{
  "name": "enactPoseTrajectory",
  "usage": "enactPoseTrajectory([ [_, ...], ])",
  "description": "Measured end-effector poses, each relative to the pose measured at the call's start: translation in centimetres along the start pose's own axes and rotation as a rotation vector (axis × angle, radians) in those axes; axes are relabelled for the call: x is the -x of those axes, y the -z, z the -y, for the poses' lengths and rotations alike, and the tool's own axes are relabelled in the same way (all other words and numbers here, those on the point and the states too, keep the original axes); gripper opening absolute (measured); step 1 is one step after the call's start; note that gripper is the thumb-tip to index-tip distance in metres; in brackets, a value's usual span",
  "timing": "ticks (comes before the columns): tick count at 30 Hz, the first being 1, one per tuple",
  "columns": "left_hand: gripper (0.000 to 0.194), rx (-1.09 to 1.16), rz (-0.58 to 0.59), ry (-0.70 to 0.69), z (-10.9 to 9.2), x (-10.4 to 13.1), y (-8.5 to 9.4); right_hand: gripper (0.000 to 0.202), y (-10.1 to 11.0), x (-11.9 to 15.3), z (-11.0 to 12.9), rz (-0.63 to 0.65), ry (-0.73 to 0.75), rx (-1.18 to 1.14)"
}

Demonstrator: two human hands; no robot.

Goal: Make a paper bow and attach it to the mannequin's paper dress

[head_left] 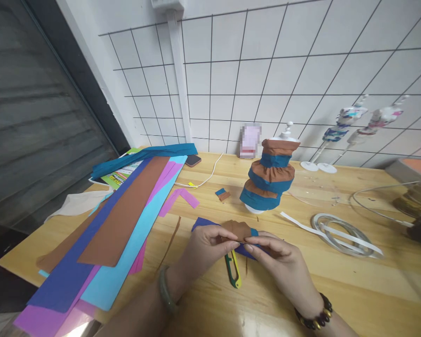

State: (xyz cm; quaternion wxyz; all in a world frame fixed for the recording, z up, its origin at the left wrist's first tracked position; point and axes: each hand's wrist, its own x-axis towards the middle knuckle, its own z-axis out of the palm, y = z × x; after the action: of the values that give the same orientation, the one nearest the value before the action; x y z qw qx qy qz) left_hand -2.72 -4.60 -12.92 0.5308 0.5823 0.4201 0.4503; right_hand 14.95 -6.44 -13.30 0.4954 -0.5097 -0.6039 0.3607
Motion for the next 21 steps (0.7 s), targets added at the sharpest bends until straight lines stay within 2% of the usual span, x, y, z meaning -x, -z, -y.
enactPoseTrajectory([
  [5, 0.011, -0.082, -0.043, -0.056, 0.32, 0.06, 0.03, 0.008, -0.22, -0.03, -0.04, 0.000, -0.105, -0.123],
  [12, 0.009, -0.036, -0.082, -0.064, 0.32, -0.14, -0.33, 0.016, -0.44, -0.13, -0.23, -0.018, -0.271, -0.278],
  [21, 0.012, 0.025, -0.099, 0.038, 0.08, 0.18, -0.73, 0.020, -0.62, 0.07, 0.09, -0.049, -0.294, -0.268],
])
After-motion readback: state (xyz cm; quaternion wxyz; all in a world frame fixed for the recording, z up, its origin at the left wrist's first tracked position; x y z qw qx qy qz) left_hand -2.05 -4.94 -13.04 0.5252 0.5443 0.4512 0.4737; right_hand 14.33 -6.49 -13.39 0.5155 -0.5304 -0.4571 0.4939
